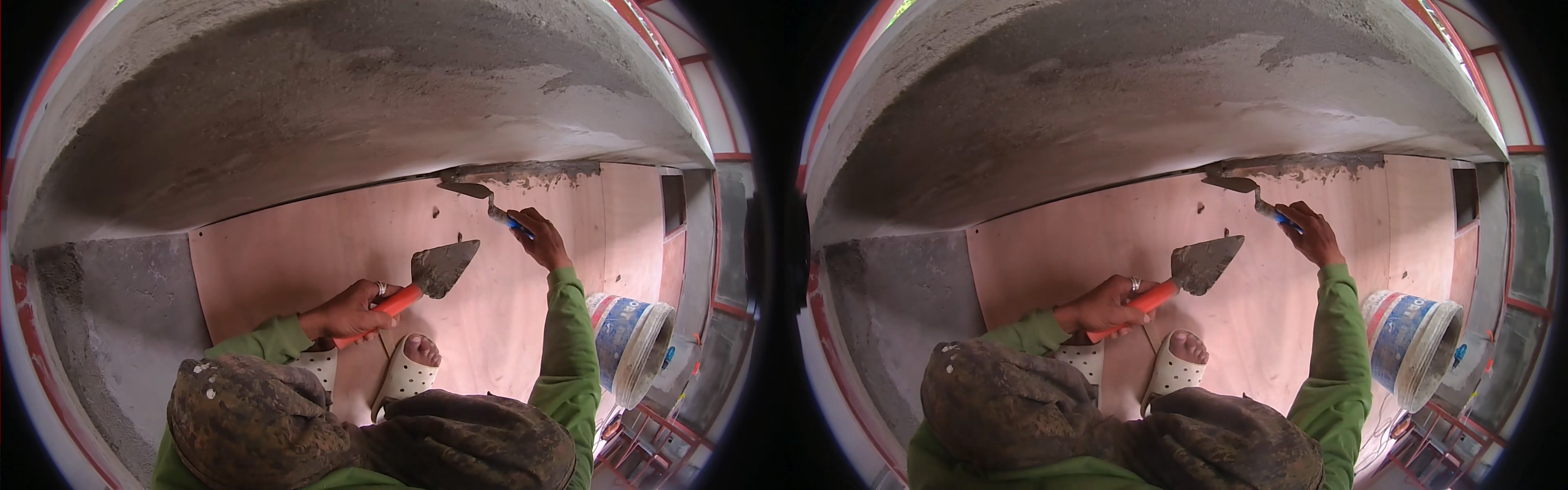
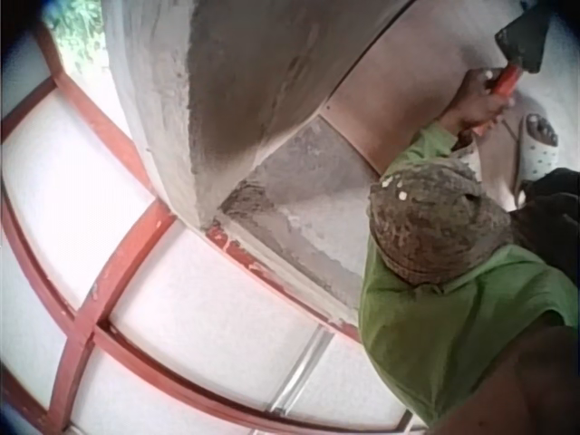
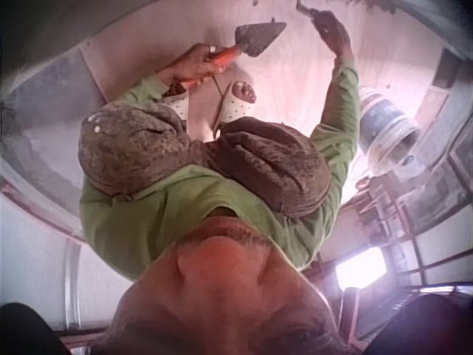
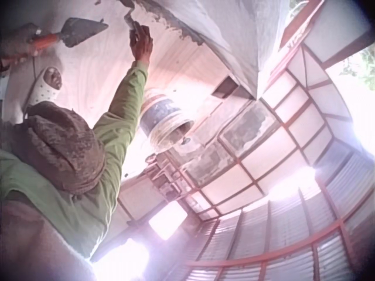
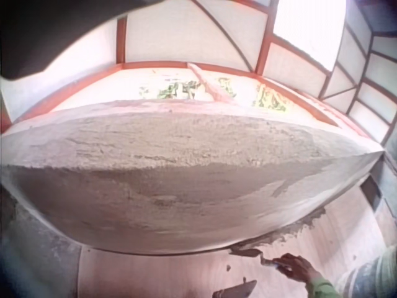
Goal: Applying and smoothing cement plaster on a wall using a trowel.
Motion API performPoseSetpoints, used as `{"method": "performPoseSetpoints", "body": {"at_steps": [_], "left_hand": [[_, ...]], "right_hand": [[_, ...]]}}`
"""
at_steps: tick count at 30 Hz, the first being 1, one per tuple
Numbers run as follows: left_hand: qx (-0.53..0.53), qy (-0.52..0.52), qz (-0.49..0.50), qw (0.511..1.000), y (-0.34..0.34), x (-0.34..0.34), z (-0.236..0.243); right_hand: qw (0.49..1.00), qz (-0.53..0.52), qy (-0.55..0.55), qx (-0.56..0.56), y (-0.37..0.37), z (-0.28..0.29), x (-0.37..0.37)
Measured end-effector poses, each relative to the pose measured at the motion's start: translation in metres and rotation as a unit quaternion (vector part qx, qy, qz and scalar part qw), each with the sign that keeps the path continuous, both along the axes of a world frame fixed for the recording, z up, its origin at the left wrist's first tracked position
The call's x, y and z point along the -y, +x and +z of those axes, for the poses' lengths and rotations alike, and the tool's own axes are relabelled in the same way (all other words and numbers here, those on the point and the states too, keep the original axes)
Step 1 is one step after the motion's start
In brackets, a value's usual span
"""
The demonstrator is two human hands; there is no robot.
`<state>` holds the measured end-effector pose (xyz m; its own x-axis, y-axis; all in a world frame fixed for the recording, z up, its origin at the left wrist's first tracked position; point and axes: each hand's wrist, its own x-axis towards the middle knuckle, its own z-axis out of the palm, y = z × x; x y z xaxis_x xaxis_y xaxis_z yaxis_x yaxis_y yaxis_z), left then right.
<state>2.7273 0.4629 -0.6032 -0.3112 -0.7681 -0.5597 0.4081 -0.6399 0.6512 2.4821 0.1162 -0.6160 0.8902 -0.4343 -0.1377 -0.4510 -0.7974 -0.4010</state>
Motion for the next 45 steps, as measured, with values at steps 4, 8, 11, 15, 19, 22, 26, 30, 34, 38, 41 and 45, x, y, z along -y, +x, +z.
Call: {"method": "performPoseSetpoints", "body": {"at_steps": [4, 8, 11, 15, 19, 22, 26, 30, 34, 38, 41, 45], "left_hand": [[0.003, -0.005, -0.012, 1.0, -0.003, 0.001, -0.001], [-0.007, -0.002, -0.013, 1.0, -0.004, -0.001, -0.002], [-0.017, 0.0, -0.008, 1.0, -0.005, -0.002, -0.003], [-0.007, 0.009, -0.013, 1.0, -0.007, -0.001, -0.005], [-0.001, 0.014, -0.026, 1.0, -0.008, -0.001, -0.005], [-0.012, 0.008, -0.026, 1.0, -0.009, -0.004, -0.005], [-0.02, 0.005, -0.03, 0.999, -0.011, -0.006, -0.005], [-0.002, 0.0, -0.058, 0.998, -0.011, -0.005, -0.006], [-0.001, -0.01, -0.064, 0.998, -0.011, -0.01, -0.007], [0.037, 0.02, -0.092, 0.995, -0.001, -0.021, -0.002], [0.021, 0.01, -0.109, 0.994, 0.02, -0.033, 0.005], [0.025, 0.062, -0.051, 0.996, 0.047, -0.056, 0.019]], "right_hand": [[1.0, -0.002, 0.0, 0.004, 0.007, -0.003, 0.003], [1.0, -0.006, -0.003, -0.007, 0.012, 0.003, 0.01], [0.999, -0.003, 0.017, -0.04, 0.016, 0.014, 0.016], [0.998, 0.047, -0.013, -0.031, 0.03, 0.03, 0.034], [0.997, 0.051, -0.043, -0.043, 0.036, 0.042, 0.044], [0.996, 0.03, -0.052, -0.068, 0.034, 0.045, 0.043], [0.998, 0.04, -0.048, -0.027, 0.021, 0.05, 0.04], [0.999, -0.049, -0.007, 0.007, -0.006, 0.049, 0.035], [0.948, -0.241, 0.21, 0.004, -0.027, 0.034, 0.012], [0.815, -0.373, 0.422, 0.134, -0.035, 0.022, -0.065], [0.686, -0.448, 0.512, 0.258, -0.01, 0.009, -0.135], [0.524, -0.499, 0.562, 0.402, 0.068, -0.016, -0.189]]}}
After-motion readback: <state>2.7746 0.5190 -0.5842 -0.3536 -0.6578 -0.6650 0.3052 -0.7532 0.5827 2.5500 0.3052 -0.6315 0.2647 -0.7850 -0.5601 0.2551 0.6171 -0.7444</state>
